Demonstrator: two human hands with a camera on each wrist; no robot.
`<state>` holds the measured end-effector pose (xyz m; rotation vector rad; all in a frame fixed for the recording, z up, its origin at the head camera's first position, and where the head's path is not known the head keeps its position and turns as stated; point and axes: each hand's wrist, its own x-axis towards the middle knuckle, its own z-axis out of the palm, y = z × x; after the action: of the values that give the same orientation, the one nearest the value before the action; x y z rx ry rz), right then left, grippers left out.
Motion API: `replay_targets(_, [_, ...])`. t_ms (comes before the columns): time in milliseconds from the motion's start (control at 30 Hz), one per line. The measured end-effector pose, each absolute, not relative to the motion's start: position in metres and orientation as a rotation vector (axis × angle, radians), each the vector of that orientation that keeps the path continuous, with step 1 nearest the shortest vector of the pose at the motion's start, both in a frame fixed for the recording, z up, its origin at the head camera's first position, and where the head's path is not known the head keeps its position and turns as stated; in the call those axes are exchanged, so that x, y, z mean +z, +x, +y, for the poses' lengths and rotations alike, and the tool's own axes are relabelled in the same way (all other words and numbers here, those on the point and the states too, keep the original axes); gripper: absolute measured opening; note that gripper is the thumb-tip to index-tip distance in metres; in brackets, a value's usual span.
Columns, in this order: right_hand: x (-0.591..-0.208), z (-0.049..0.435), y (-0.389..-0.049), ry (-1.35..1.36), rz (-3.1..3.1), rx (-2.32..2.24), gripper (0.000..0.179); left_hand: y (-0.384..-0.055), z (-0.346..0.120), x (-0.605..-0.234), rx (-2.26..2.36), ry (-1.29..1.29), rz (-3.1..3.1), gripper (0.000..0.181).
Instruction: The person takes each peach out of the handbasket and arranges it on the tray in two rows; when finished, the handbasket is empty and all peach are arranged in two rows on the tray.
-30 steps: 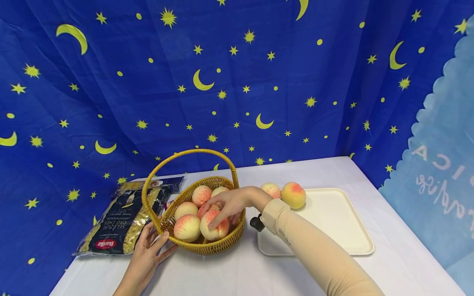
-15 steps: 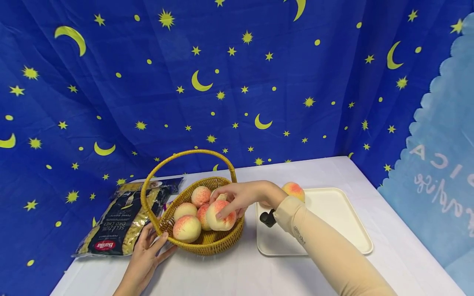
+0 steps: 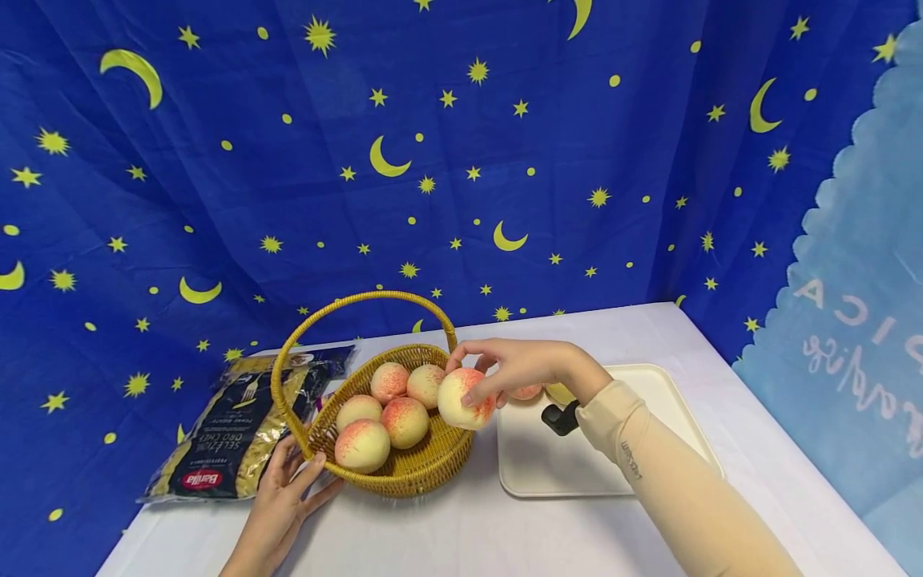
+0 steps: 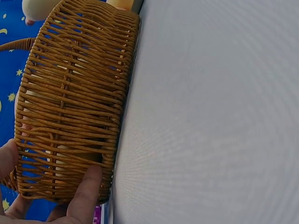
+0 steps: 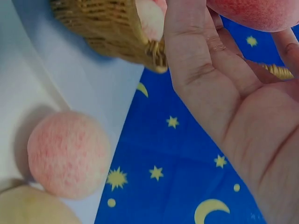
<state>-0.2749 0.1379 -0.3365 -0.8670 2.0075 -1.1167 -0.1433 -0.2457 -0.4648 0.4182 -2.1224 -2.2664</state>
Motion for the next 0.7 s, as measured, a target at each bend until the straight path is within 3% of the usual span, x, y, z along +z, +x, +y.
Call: replay_targets(700, [-0.330, 0.225, -0.279, -0.783, 2.197, -1.264, 0.053, -0.143, -0.246, -0.467, -2.248, 0.369, -2.111, 0.066])
